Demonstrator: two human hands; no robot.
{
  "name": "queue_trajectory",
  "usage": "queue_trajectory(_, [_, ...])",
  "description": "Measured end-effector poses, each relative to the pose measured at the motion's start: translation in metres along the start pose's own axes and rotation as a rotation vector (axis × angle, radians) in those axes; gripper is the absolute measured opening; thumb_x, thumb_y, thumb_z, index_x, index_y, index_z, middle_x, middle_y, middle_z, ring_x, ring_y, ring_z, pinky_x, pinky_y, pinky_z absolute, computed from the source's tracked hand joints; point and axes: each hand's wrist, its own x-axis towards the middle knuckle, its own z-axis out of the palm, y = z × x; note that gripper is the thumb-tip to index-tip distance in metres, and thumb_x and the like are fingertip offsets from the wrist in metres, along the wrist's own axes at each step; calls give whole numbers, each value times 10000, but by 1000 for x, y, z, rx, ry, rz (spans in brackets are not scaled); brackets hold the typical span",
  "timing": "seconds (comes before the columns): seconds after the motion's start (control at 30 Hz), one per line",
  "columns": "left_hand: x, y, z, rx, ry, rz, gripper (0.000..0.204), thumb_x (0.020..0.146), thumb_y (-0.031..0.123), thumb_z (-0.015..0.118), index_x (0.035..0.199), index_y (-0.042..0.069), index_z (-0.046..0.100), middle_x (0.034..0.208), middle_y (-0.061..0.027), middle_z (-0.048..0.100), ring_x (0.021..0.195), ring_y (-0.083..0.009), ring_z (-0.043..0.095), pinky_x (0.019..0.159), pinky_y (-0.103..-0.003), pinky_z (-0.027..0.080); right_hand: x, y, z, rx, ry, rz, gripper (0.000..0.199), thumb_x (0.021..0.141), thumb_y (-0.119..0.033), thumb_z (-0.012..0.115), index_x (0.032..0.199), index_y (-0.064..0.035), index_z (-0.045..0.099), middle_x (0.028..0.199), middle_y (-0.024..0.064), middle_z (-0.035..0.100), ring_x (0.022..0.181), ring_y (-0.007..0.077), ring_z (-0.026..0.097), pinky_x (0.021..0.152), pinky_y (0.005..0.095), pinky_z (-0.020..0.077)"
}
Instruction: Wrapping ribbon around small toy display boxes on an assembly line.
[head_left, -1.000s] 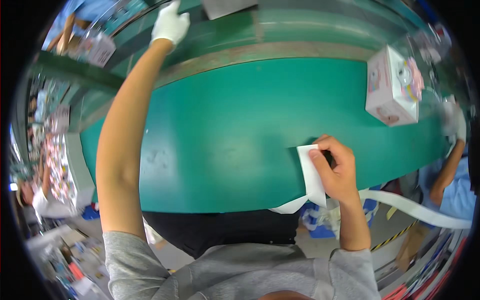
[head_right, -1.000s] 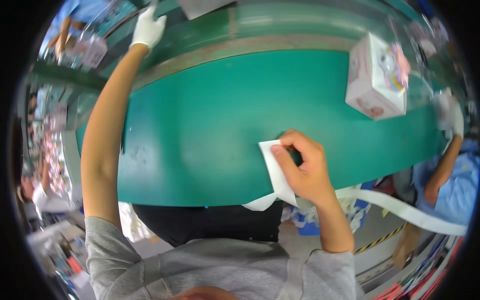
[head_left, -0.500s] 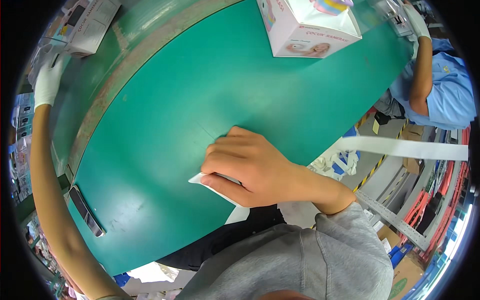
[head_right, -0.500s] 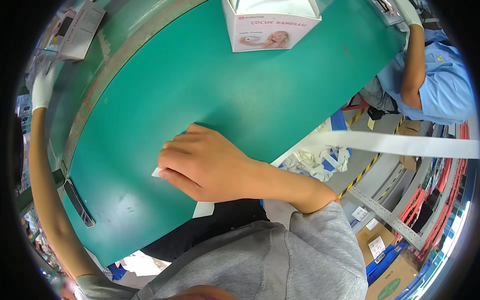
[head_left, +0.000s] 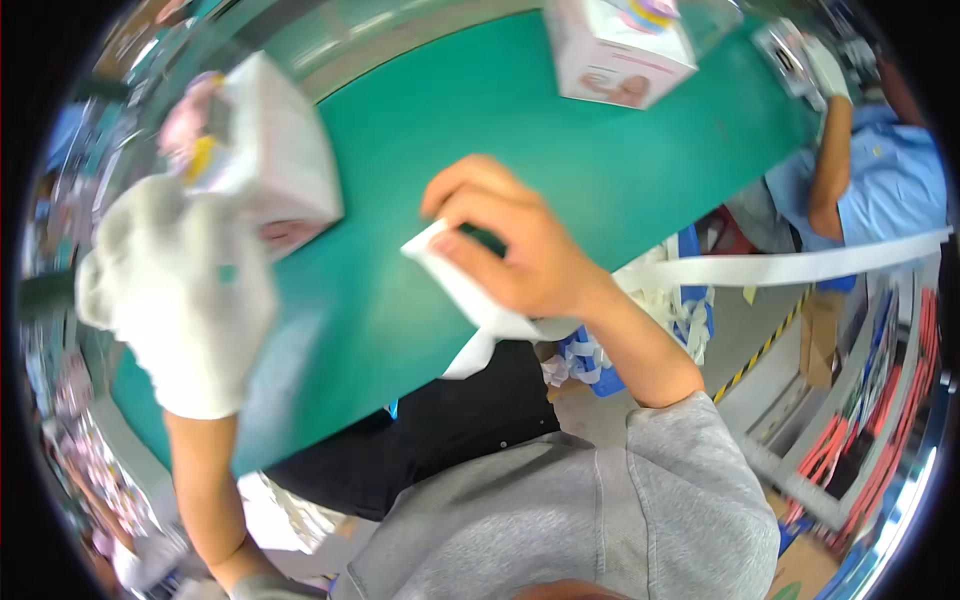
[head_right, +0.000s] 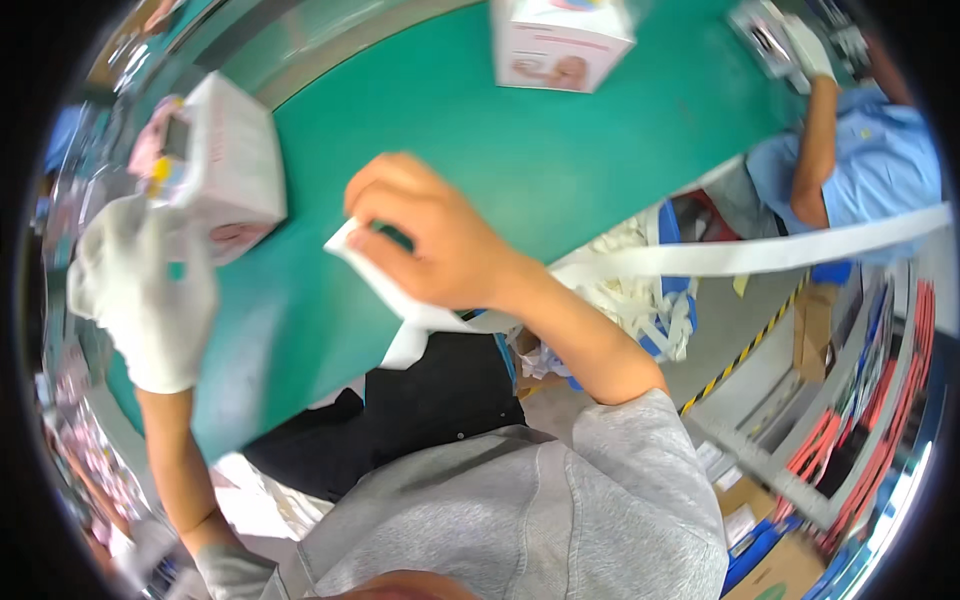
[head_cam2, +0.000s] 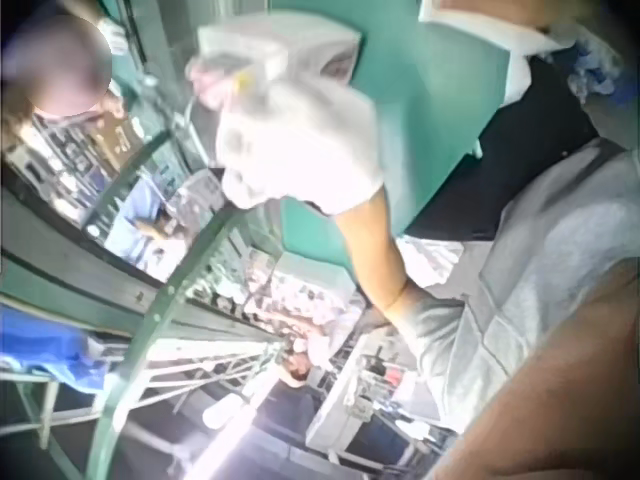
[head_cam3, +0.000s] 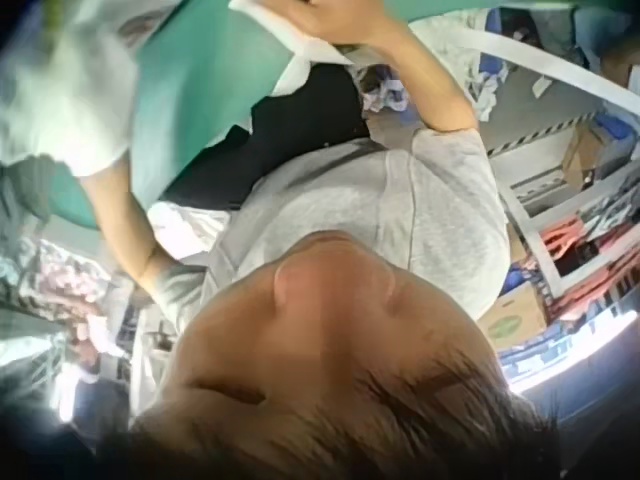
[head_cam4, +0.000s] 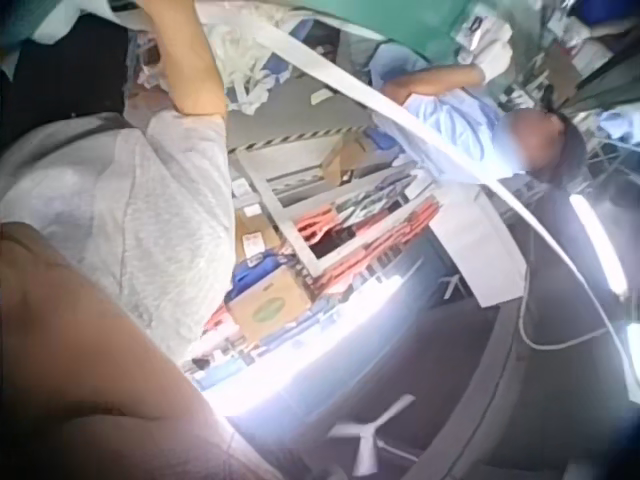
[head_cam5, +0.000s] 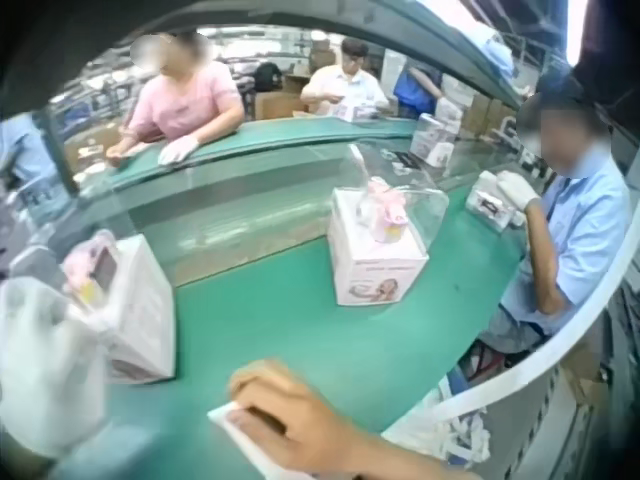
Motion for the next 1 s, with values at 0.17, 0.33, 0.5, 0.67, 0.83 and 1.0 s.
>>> queue_trajectory(0.17, [-41,53,-10,-101,43,-98,177,734,223,795,878,235,693,1094,11,614,1079,-224,567,871,-440,335,-1,-12,-2,5,22,-19,74,918,-64,678,914,-16,622,1412,200,546,1259,327,536,1057,410,412])
queue_trajectory(0.33, [-66,-11,-8,-435,580,-162,532,823,133,792,1313,42,605,1325,-147,591,1126,-304,615,1036,-405,457,25,-53,8,-174,-62,-214,88,948,-89,664,935,-7,635,1519,242,480,1373,343,508,1052,443,450])
queue_trajectory(0.5, [-40,-30,-16,-1176,34,-103,976,756,359,764,1564,14,337,1608,-214,340,1472,-395,349,1205,-474,287,55,-83,19,-289,-255,-39,108,918,-113,728,987,-36,700,1621,345,253,1526,503,215,1195,498,272])
queue_trajectory(0.67, [-35,-15,64,-1186,637,203,1150,562,240,925,1527,9,342,1494,-239,426,1407,-432,403,1189,-486,322,65,-79,26,-439,-313,-186,123,914,-117,724,1007,-39,702,1585,369,286,1494,527,249,1198,487,269])
queue_trajectory(0.83, [-27,-15,73,-982,641,203,1112,566,217,928,1506,31,365,1490,-226,440,1391,-441,416,1170,-502,346,75,-81,26,-362,-317,-146,110,908,-117,724,988,-45,701,1515,377,374,1387,521,401,1119,474,369])
queue_trajectory(1.0, [-16,-9,83,-960,774,183,996,595,163,916,1452,54,419,1439,-221,496,1327,-458,481,1119,-513,406,70,-86,37,-591,-198,-177,69,892,-122,731,926,-71,699,1404,353,514,1049,478,637,881,444,528])
